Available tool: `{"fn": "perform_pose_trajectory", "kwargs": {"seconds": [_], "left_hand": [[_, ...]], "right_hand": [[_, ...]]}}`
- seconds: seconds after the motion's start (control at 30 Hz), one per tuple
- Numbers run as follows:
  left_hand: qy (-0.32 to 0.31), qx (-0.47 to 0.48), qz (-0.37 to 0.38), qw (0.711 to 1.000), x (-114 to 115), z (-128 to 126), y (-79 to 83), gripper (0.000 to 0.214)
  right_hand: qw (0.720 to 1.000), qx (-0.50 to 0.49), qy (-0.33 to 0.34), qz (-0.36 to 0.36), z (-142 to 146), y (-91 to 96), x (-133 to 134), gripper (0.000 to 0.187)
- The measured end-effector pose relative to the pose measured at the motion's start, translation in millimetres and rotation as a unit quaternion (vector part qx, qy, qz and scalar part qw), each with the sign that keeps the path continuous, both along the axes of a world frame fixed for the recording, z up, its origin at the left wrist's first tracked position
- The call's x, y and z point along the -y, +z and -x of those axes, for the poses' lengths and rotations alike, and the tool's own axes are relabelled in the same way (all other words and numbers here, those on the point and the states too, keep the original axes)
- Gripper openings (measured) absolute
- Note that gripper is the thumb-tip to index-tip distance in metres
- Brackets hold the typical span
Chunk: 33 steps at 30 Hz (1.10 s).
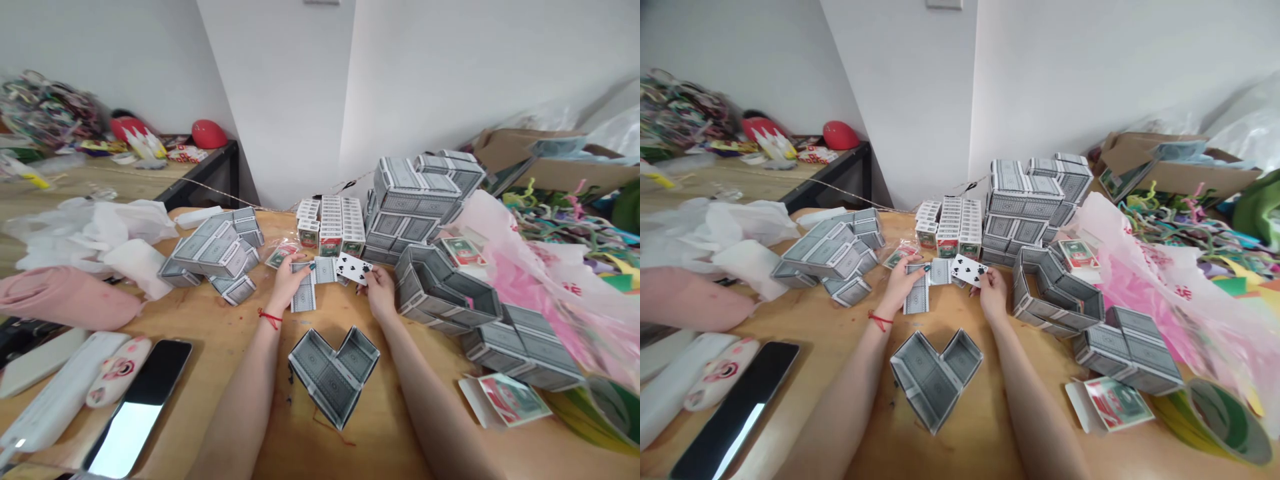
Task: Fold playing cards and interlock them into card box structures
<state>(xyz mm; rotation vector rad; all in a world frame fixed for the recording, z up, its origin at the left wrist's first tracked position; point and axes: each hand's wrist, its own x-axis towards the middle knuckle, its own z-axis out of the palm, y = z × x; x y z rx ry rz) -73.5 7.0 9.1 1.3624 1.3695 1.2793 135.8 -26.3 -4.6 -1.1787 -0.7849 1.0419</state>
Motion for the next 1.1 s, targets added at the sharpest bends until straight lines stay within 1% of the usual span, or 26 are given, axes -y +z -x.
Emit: {"fn": "perform_pose_trajectory", "kwargs": {"seconds": [0.13, 0.37, 0.57, 0.73, 0.87, 1.0, 1.1], "left_hand": [[-0.008, -0.009, 0.0, 1.0, 0.4, 0.0, -0.5, 0.034], [-0.021, -0.044, -0.019, 0.999, -1.5, 0.2, -5.0, 0.034], [-0.036, -0.062, -0.022, 0.997, -1.9, -0.3, -4.0, 0.032], [-0.053, -0.065, -0.021, 0.996, -0.6, -0.6, -2.3, 0.032], [-0.043, -0.069, -0.018, 0.997, -0.1, -2.2, -0.4, 0.035], [-0.032, -0.057, -0.011, 0.998, -0.2, -3.5, 0.1, 0.035], [-0.041, -0.049, -0.011, 0.998, 0.0, -3.8, -0.6, 0.036]], "right_hand": [[0.999, 0.025, 0.027, -0.007, 0.2, 0.5, 1.4, 0.023], [0.993, 0.116, 0.012, 0.017, -5.6, -3.0, 0.4, 0.027], [0.989, 0.145, 0.018, 0.031, -8.4, -5.5, -1.0, 0.027], [0.989, 0.14, 0.033, 0.031, -6.9, -3.3, 0.6, 0.025], [0.992, 0.116, 0.054, 0.022, -3.6, -1.3, 2.3, 0.025], [0.994, 0.057, 0.098, 0.01, -0.1, 0.9, 3.7, 0.025], [0.99, 0.016, 0.143, 0.006, 1.2, 2.2, 5.5, 0.03]]}}
